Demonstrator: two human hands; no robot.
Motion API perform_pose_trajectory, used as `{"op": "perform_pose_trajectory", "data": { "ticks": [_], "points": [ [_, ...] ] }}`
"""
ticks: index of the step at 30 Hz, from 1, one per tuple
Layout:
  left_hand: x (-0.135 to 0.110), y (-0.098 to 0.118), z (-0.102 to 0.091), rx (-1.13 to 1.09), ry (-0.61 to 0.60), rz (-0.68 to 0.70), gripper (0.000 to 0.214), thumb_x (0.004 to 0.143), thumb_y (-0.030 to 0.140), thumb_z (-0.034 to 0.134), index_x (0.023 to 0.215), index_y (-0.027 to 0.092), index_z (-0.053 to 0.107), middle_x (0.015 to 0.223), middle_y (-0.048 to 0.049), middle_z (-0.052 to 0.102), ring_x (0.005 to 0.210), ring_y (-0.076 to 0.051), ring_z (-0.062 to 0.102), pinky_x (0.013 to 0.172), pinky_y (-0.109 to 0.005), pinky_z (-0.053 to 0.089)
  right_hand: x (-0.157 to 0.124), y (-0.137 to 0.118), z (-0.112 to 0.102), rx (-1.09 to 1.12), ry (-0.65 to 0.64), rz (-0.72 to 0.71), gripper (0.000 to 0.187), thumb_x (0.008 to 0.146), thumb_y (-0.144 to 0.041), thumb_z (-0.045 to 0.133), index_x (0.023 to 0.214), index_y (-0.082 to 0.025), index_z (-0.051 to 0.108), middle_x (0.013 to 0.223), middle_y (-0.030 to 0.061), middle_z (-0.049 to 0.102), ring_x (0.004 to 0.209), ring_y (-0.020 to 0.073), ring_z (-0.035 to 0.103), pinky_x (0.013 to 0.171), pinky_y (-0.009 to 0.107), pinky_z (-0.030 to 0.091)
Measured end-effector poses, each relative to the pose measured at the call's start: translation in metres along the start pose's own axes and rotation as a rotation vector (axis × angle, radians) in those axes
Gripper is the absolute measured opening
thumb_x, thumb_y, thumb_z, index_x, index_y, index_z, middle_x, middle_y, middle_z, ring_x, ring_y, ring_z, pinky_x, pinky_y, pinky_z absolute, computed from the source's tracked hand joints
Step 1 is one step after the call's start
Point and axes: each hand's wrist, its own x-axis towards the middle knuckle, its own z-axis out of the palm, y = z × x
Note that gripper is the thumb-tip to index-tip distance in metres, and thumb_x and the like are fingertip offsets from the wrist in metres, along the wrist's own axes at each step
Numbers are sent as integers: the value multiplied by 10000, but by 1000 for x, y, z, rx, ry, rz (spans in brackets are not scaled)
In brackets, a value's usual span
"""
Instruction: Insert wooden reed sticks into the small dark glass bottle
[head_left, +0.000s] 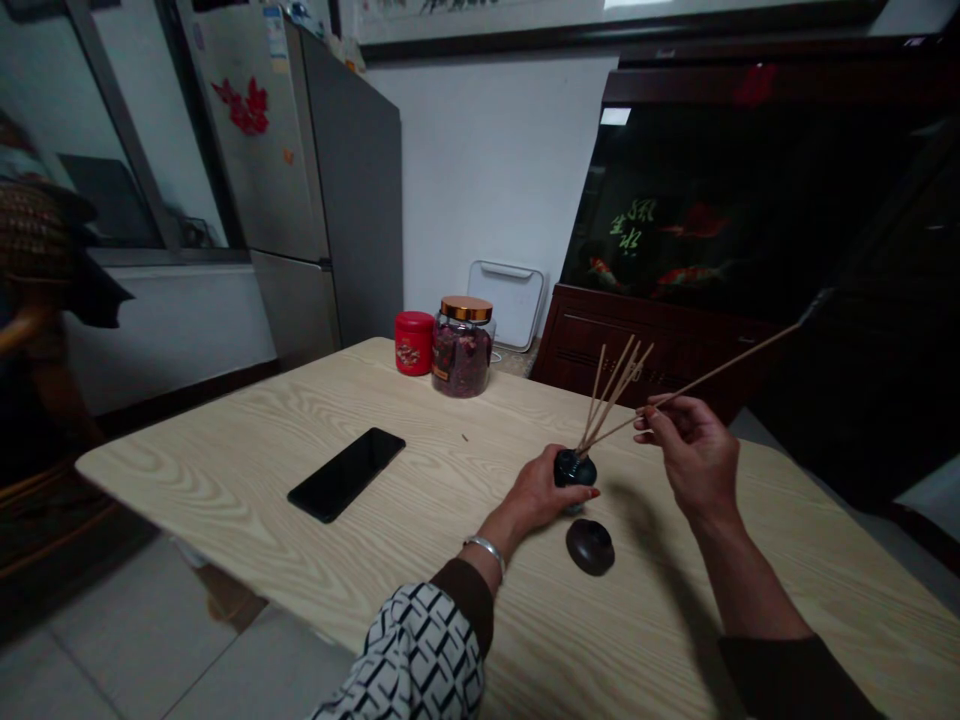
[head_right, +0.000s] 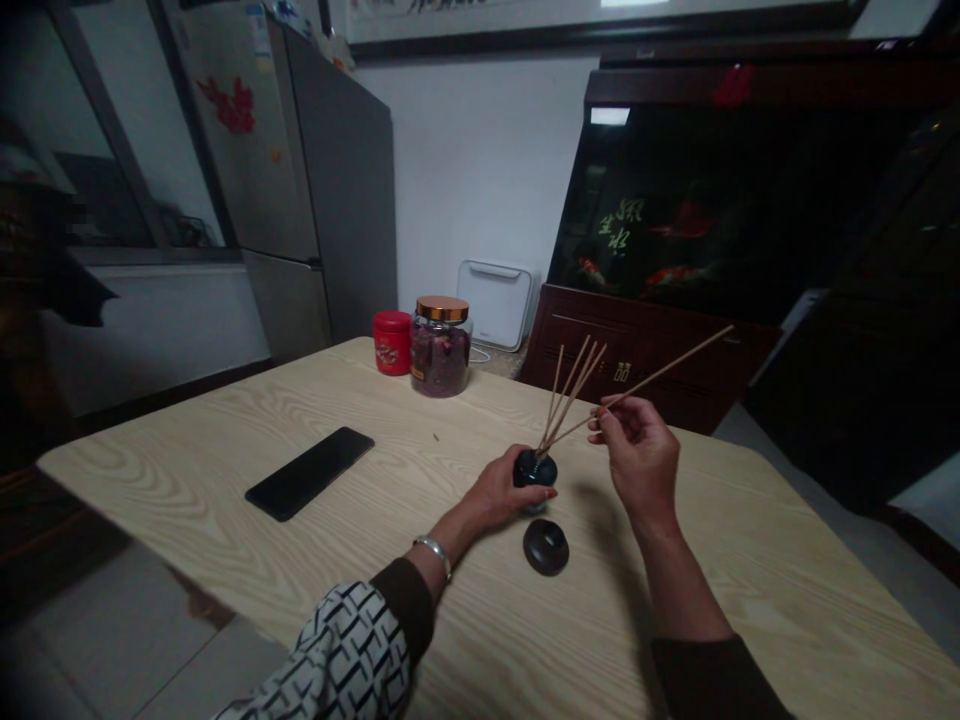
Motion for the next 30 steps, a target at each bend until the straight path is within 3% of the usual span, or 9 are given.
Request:
{"op": "perform_pose_trajectory", "data": {
  "ticks": [4,11,19,23,26,28,30],
  "points": [
    [0,0,0,-7,-4,-2,655,678,544,799,1189,197,580,1021,-58,685,916,-213,624,786,-296,472,0,1,4,-70,-76,8,280,797,-386,741,982,-195,656,838,24,676,706,148,651,588,264,570],
    [1,1,0,6,-2,-12,649,681,505,804,1196,180,580,1034,-79,687,923,-229,628,793,-313,475,-18,24,16,-238,-307,106,296,871,-482,614,885,-191,664,830,40,674,699,172,634,572,273,495],
    [1,2,1,13,-15,-28,635,684,476,799,1199,181,575,1066,-74,687,953,-232,632,805,-310,475,-32,21,23,-454,-396,9,248,911,-420,541,831,-216,656,834,32,689,753,191,628,721,318,458],
    [0,3,0,9,-5,-17,683,675,492,801,1235,190,553,1080,-76,685,970,-239,634,835,-327,484,-34,29,17,-509,-363,46,305,885,-500,576,1003,-225,632,900,43,691,795,209,640,722,335,470],
    [-2,4,0,6,-33,-26,880,621,487,832,1359,189,455,1110,-90,675,956,-249,642,825,-340,501,-42,41,11,-515,-356,110,550,774,-542,699,1205,-232,558,1067,74,674,915,243,647,723,348,491],
    [-3,4,-1,10,-60,-15,993,613,455,832,1442,183,359,1149,-109,663,968,-264,647,838,-359,512,-48,47,9,-491,-446,158,641,717,-514,757,1257,-246,541,1177,84,652,987,255,646,777,367,503],
    [-4,1,-1,18,-67,7,1053,609,393,825,1488,166,291,1221,-136,636,1039,-288,635,900,-390,508,-53,51,8,-459,-548,200,604,725,-471,757,1250,-253,555,1202,76,653,994,249,654,839,384,501]
  ]
}}
